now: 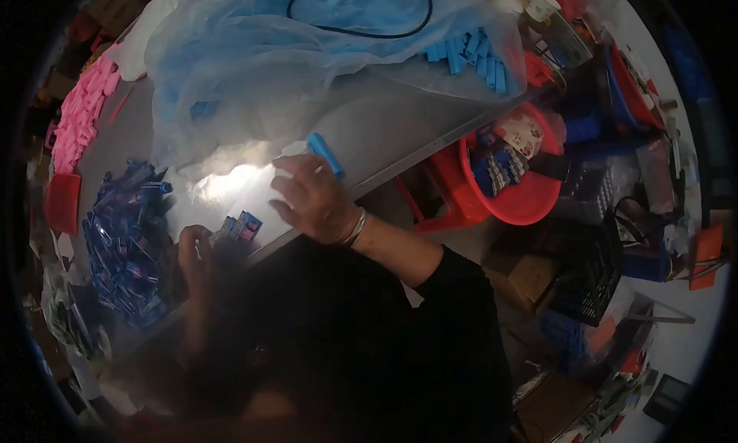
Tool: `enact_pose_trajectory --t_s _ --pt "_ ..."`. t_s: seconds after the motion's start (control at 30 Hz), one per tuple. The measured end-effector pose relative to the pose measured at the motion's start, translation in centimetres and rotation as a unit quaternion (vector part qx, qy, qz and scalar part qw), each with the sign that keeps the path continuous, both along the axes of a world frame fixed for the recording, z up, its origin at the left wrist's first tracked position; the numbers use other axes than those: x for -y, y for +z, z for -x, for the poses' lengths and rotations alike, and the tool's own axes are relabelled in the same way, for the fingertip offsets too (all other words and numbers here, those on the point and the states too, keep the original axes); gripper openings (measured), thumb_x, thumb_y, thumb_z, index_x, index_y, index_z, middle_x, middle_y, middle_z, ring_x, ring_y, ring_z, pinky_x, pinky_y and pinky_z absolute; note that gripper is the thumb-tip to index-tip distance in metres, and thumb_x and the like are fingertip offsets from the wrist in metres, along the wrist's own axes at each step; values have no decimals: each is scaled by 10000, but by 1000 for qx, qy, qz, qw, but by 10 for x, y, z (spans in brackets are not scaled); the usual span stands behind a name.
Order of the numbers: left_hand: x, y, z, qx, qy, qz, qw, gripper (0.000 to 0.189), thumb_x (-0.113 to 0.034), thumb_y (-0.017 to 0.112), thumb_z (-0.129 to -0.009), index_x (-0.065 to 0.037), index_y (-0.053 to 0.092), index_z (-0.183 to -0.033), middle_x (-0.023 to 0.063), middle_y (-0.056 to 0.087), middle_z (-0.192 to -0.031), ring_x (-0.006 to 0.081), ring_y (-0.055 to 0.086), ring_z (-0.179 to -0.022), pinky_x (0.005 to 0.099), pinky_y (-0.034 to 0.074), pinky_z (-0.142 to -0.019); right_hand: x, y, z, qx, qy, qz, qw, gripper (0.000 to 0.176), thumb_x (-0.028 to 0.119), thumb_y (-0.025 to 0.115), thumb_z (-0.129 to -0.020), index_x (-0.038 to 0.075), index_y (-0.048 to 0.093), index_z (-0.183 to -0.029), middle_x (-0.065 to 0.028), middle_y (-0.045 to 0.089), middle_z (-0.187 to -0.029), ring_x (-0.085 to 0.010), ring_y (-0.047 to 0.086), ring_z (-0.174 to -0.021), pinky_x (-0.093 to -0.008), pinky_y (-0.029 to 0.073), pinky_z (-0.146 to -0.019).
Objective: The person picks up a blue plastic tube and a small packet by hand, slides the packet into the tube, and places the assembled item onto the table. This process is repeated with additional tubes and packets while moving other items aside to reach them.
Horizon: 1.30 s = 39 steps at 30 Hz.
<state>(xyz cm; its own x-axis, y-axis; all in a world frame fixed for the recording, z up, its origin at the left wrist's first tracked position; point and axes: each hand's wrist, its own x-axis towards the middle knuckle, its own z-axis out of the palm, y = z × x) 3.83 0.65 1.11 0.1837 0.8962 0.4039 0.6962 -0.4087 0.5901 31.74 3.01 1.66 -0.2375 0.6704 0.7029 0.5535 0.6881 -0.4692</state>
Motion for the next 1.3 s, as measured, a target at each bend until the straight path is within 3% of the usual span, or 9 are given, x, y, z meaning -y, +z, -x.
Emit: enact_pose_trajectory --t_s 0.13,0.43,0.5,0.53,0.6,0.67,0.87,1.07,1.3 --pt "-6 -8 -2 -63 5 42 997 65 38 558 -861 0 506 -861 153 535 -802 327 531 -772 399 418 -710 0 7 -89 30 -182 -16 983 123 26 675 -769 10 554 -785 -176 570 -1033 -343 547 -955 -411 432 -839" --pt "-27 -3 -2 -140 -23 -52 988 119 1 628 -838 -12 520 -790 134 549 -780 332 528 -773 416 416 -719 66 -21 -360 255 -490 56 832 182 148 657 -813 50 560 -933 -177 542 -1074 -379 535 -993 -453 426 -838" --pt "-28 3 -3 -135 -10 -54 989 103 -2 632 -839 -13 535 -806 132 558 -789 325 536 -777 406 422 -725 85 -16 -394 386 -556 272 684 413 181 694 -773 83 511 -1129 -182 470 -1288 -377 493 -1155 -467 405 -949" --pt "-28 5 -5 -126 6 -58 990 88 -5 635 -841 -14 550 -822 129 567 -798 319 544 -781 396 429 -732 95 -22 -417 386 -554 269 686 413 181 694 -773 83 511 -1129 -182 470 -1288 -377 493 -1155 -467 405 -949" --pt "-28 9 -9 -110 12 -60 992 72 -6 636 -843 -13 564 -847 127 578 -810 307 555 -787 382 435 -734 105 -50 -460 541 -520 341 566 640 196 707 -756 119 402 -1313 -165 350 -1447 -357 398 -1302 -482 342 -1051" --pt "-26 13 -11 -95 22 -63 993 65 -7 636 -844 -12 578 -872 126 589 -822 296 566 -792 368 442 -736 103 -69 -481 540 -519 418 514 753 210 705 -759 142 325 -1407 -153 315 -1489 -331 307 -1384 -487 281 -1105" --pt "-22 12 -11 -103 42 -61 992 100 -6 632 -848 -14 595 -940 125 601 -845 268 581 -799 354 457 -733 107 -86 -494 536 -492 499 472 754 196 676 -807 149 281 -1448 -142 299 -1498 -333 273 -1400 -505 287 -1099" --pt "-20 10 -14 -105 74 -68 989 112 -9 643 -841 -15 597 -944 119 594 -846 256 577 -792 349 462 -740 110 -85 -501 586 -497 449 456 734 200 663 -827 149 275 -1448 -133 240 -1532 -331 253 -1413 -490 305 -1099" --pt "-15 15 -15 -96 86 -54 990 112 -9 648 -838 -13 603 -940 120 602 -862 255 589 -810 346 470 -746 121 -109 -551 584 -504 394 500 600 174 587 -864 130 336 -1407 -127 287 -1508 -332 314 -1378 -467 340 -1073"
